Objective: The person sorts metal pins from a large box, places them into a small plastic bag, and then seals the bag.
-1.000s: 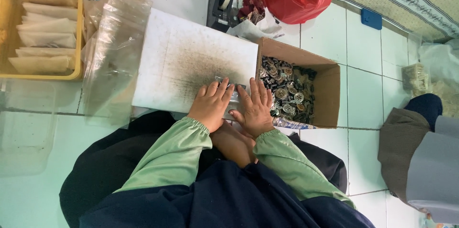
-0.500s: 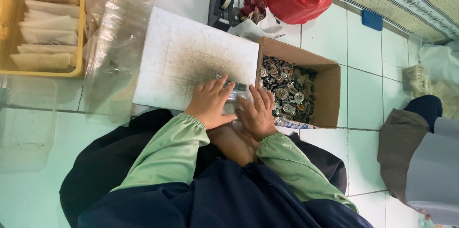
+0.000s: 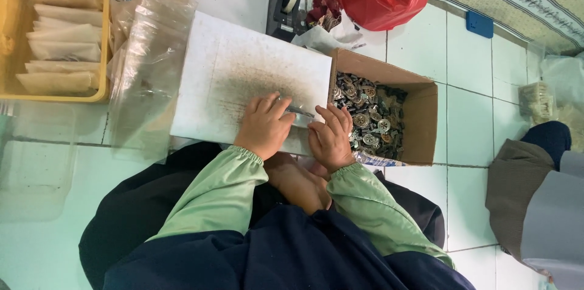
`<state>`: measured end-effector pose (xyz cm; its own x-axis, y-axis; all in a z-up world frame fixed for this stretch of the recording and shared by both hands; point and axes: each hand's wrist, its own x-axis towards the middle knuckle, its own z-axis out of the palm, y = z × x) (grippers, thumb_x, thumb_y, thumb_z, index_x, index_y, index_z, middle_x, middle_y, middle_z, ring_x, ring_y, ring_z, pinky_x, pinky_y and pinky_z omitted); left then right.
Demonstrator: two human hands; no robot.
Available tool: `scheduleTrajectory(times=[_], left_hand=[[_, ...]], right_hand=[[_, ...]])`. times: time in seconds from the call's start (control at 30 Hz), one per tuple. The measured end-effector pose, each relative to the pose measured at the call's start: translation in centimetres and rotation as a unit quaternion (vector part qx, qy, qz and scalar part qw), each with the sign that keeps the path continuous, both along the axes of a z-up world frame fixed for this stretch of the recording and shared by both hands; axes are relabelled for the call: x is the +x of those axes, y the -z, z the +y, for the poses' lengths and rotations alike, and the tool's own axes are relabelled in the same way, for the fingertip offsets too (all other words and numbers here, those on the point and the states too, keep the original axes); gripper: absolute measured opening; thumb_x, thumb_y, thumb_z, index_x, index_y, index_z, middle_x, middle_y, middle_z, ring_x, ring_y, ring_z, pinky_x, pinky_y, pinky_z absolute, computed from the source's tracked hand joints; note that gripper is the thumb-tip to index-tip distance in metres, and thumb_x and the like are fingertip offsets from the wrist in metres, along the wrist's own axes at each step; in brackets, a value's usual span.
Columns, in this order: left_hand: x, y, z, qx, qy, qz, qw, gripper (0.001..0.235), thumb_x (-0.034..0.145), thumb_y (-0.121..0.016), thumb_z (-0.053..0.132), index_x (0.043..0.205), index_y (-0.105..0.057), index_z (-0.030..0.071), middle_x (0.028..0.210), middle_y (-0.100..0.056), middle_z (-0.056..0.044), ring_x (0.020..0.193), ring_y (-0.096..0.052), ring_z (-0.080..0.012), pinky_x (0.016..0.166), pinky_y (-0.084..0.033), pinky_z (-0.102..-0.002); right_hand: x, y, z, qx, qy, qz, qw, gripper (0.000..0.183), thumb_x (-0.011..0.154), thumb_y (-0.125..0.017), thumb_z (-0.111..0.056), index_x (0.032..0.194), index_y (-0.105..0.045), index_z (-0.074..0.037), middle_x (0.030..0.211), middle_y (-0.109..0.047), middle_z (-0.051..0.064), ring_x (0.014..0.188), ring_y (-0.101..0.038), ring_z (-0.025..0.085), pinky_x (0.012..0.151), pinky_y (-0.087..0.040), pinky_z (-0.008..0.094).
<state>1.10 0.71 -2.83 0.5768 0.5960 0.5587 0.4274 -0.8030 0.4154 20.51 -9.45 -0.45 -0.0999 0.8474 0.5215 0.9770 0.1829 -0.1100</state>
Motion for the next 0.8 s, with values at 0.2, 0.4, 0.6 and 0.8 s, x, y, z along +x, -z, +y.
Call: scheduleTrajectory(times=[0.2, 0.4, 0.6, 0.8], left_hand=[[-0.4, -0.9, -0.1, 0.013, 0.018, -0.029, 0.999, 0.005, 0.097, -0.069, 0.024, 0.095, -0.071, 0.019, 0.11, -0.067, -0.004, 0.121, -0.061, -0.0282, 0.1, -0.043, -0.048], [-0.8, -1.2, -0.2, -0.044, -0.006, -0.059, 0.997, 0.01, 0.092, -0.07, 0.029, 0.086, -0.07, 0.021, 0.089, -0.066, 0.004, 0.109, -0.064, -0.0201, 0.098, -0.044, -0.046], [-6.0, -5.0, 0.8, -0.187, 0.046, -0.161, 0.968, 0.002, 0.089, -0.07, 0.02, 0.089, -0.071, 0.021, 0.079, -0.07, -0.001, 0.082, -0.072, -0.0243, 0.079, -0.055, -0.041], [-14.6, -10.9, 1.3, -0.262, 0.063, -0.309, 0.912, 0.009, 0.095, -0.07, 0.021, 0.095, -0.071, 0.012, 0.078, -0.068, -0.008, 0.08, -0.072, -0.0279, 0.072, -0.058, -0.038]], right_hand=[[0.3, -0.6, 0.2, -0.071, -0.036, 0.035, 0.996, 0.039, 0.082, -0.081, -0.018, 0.119, -0.069, -0.018, 0.136, -0.063, 0.009, 0.126, -0.058, 0.035, 0.113, -0.032, 0.059], [-0.3, -0.8, 1.0, -0.042, -0.046, 0.1, 0.993, 0.02, 0.085, -0.078, -0.009, 0.1, -0.079, -0.022, 0.119, -0.072, 0.005, 0.114, -0.066, 0.031, 0.105, -0.044, 0.05], [-5.9, -6.0, 2.2, -0.112, -0.037, 0.296, 0.948, 0.013, 0.085, -0.081, 0.001, 0.094, -0.081, -0.009, 0.096, -0.077, 0.01, 0.092, -0.074, 0.027, 0.087, -0.057, 0.04], [-13.3, -10.7, 4.7, -0.166, -0.068, 0.405, 0.897, 0.012, 0.085, -0.079, 0.006, 0.096, -0.077, 0.002, 0.095, -0.074, 0.018, 0.085, -0.071, 0.022, 0.079, -0.058, 0.038]])
